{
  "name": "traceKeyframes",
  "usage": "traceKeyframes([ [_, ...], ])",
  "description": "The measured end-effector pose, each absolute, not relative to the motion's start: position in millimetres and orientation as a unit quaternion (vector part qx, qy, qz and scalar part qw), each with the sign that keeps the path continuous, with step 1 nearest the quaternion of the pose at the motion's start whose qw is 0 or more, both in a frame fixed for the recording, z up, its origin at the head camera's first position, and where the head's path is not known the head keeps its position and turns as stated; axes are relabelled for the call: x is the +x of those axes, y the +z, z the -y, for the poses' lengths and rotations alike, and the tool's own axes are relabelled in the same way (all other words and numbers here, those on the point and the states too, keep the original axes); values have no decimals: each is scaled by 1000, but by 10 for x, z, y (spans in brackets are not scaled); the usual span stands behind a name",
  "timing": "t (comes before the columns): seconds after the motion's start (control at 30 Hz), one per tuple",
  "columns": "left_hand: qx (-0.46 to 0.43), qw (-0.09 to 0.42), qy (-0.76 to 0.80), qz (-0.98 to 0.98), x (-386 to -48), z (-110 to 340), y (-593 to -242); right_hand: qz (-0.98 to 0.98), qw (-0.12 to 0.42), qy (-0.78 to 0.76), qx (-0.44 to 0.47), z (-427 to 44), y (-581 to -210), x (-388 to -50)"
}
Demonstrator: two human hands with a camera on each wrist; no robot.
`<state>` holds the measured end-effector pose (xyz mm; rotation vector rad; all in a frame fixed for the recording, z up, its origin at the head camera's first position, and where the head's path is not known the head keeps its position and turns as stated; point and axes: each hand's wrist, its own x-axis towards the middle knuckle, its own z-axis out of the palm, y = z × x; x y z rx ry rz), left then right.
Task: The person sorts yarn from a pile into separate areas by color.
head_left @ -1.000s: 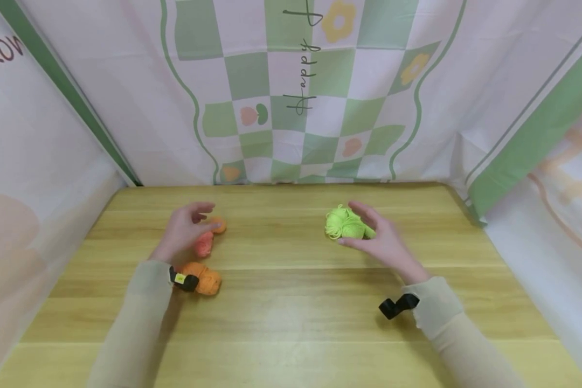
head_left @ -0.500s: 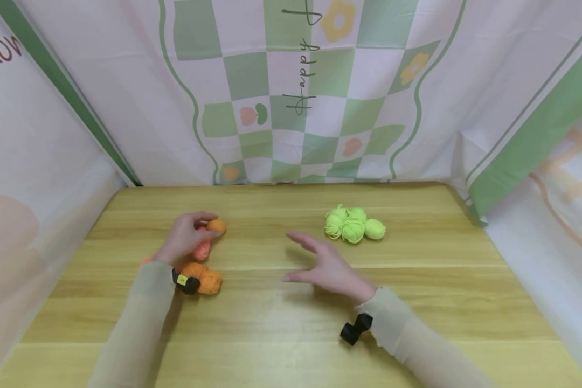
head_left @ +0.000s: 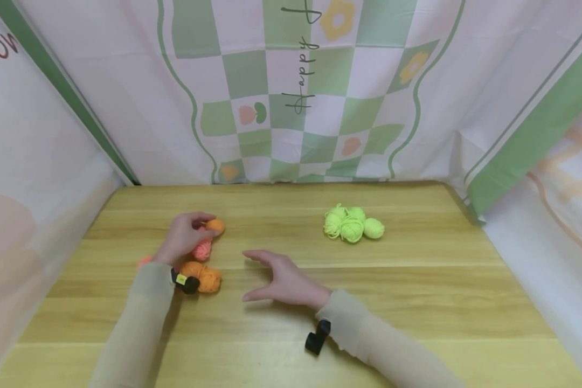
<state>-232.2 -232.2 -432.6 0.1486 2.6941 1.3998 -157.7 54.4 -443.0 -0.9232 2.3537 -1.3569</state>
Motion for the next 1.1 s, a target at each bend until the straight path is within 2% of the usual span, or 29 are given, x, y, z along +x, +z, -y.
traceKeyframes([
  [0.57,47,45,459,-886,-2368,2348,-4344,-812,135,-457,-337,102,-4414,-1704],
  [1.1,44,45,464,-883,-2363,2323,-4354,-822,87,-437,-354,363,-4538,-1739],
])
